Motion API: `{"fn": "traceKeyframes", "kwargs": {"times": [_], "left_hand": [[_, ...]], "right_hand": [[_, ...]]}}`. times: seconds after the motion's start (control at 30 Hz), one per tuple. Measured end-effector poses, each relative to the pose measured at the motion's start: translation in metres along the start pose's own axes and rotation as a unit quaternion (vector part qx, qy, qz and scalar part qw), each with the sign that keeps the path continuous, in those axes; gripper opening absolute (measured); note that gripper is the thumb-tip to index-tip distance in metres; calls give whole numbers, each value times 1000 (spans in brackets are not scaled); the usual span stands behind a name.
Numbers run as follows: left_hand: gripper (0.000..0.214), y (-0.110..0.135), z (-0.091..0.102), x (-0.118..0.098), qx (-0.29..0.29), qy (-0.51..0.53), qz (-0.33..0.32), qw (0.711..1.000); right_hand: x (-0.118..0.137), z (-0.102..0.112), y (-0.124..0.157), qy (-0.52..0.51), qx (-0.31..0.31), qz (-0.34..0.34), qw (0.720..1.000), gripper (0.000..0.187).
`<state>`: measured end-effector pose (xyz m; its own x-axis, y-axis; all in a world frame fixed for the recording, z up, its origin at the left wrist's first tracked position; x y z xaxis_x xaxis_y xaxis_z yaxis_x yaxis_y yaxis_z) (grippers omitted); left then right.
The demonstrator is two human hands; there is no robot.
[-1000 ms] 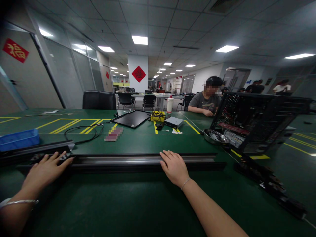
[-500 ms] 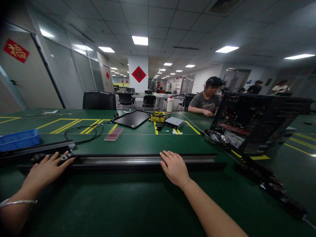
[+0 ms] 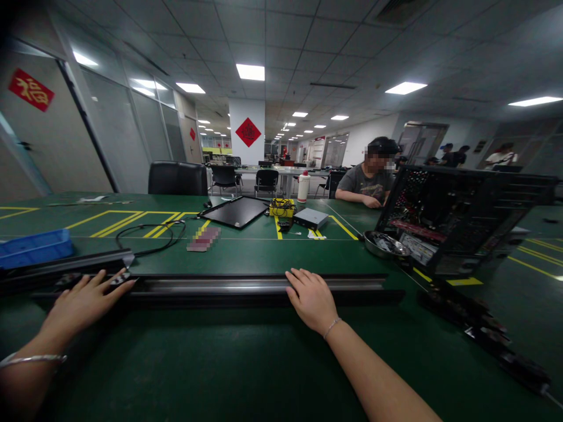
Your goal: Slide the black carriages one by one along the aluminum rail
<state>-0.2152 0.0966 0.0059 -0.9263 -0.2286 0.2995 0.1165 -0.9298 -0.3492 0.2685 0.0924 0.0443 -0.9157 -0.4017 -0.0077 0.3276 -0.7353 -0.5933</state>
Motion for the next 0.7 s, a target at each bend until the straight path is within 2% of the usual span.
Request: {"fn": "traceKeyframes", "kwargs": {"times": [0.17,0.43,0.7], "left_hand": [[55,-1,-4,2,-10,21,3,1000],[53,2,12,-8,-5,6,8,1000],[54,4,13,-8,25,-4,13,1000]], "right_hand": [[1,1,-1,2,6,0,1000,45],[2,3,-1,2,-5,2,1000,44],[1,1,-1,-2,2,-2,1000,45]]}}
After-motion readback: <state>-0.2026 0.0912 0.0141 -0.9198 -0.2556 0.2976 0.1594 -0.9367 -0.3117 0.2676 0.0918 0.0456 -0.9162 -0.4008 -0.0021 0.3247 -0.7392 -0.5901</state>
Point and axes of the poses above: each hand's wrist, its own y-axis away from the middle knuckle, its own z-axis out of the back of the hand, x = y × z, the point moved 10 cm from there along -y, towards the middle knuckle, and after that the axes turned 12 degrees about -x, right-handed, at the moved point
